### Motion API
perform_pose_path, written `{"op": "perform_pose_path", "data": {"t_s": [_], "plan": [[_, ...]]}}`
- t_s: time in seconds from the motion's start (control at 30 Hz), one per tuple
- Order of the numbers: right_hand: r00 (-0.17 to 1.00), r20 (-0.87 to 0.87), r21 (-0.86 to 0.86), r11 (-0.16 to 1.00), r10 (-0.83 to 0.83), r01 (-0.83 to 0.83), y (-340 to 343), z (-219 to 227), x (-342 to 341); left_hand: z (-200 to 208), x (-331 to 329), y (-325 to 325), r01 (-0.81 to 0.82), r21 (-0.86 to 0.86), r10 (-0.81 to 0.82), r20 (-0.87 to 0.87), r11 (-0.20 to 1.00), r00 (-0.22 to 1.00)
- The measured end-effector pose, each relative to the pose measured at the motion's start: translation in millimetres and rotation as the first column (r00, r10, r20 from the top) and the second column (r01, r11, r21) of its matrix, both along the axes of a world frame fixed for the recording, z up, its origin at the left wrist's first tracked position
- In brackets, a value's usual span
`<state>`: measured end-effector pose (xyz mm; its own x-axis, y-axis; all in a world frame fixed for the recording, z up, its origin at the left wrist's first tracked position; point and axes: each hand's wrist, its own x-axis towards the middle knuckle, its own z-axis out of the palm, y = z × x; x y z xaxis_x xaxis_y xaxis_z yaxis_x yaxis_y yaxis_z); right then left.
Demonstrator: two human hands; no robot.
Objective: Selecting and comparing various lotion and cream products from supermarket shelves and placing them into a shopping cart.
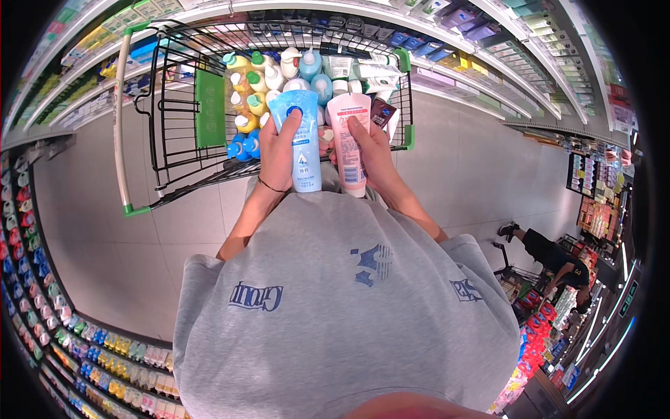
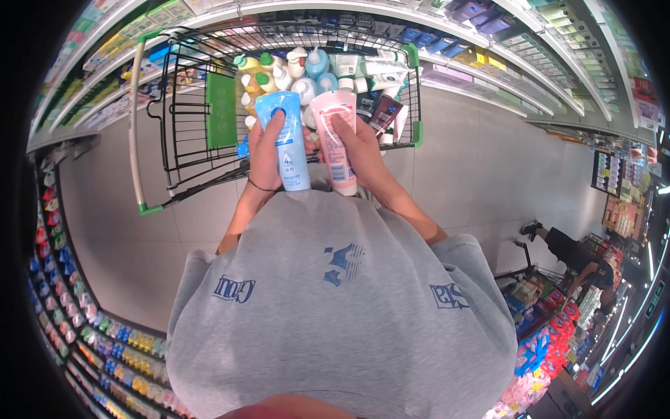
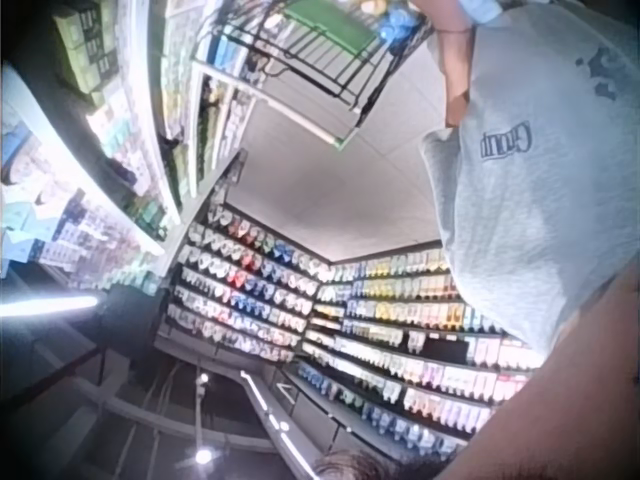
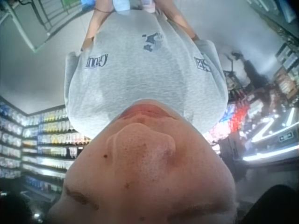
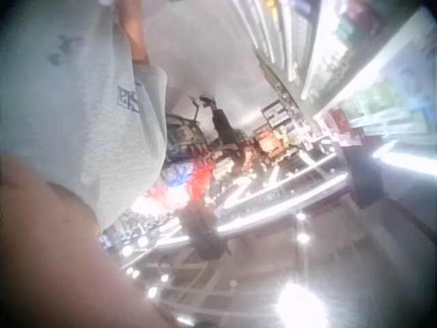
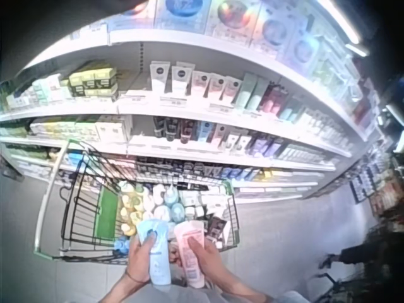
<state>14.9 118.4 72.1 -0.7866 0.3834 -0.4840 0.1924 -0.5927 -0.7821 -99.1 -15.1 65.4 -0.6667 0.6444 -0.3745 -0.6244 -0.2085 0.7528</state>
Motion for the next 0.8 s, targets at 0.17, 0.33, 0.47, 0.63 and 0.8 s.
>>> {"op": "perform_pose_path", "data": {"t_s": [0.17,0.33,0.47,0.63,0.8], "plan": [[0.998,-0.042,-0.061,0.997,-0.054,0.051,0,-1,0,-3,0,0,0.007,-0.027,-0.005,0.06,1.0,0.998],[0.999,-0.016,0.092,0.995,-0.033,0.035,-1,-3,1,-13,1,0,0.023,0.05,-0.032,0.194,0.999,0.981],[0.997,0.027,0.204,0.976,0.069,-0.073,1,-5,1,-8,1,1,0.02,0.011,-0.022,0.171,1.0,0.985],[0.998,-0.064,-0.069,0.997,0.01,-0.015,7,-9,8,-5,3,2,0.002,-0.047,0.002,0.099,0.999,0.995],[0.984,-0.134,-0.263,0.953,0.116,-0.148,19,-12,12,-5,5,2,0.036,-0.092,-0.027,0.096,0.995,0.995]]}}
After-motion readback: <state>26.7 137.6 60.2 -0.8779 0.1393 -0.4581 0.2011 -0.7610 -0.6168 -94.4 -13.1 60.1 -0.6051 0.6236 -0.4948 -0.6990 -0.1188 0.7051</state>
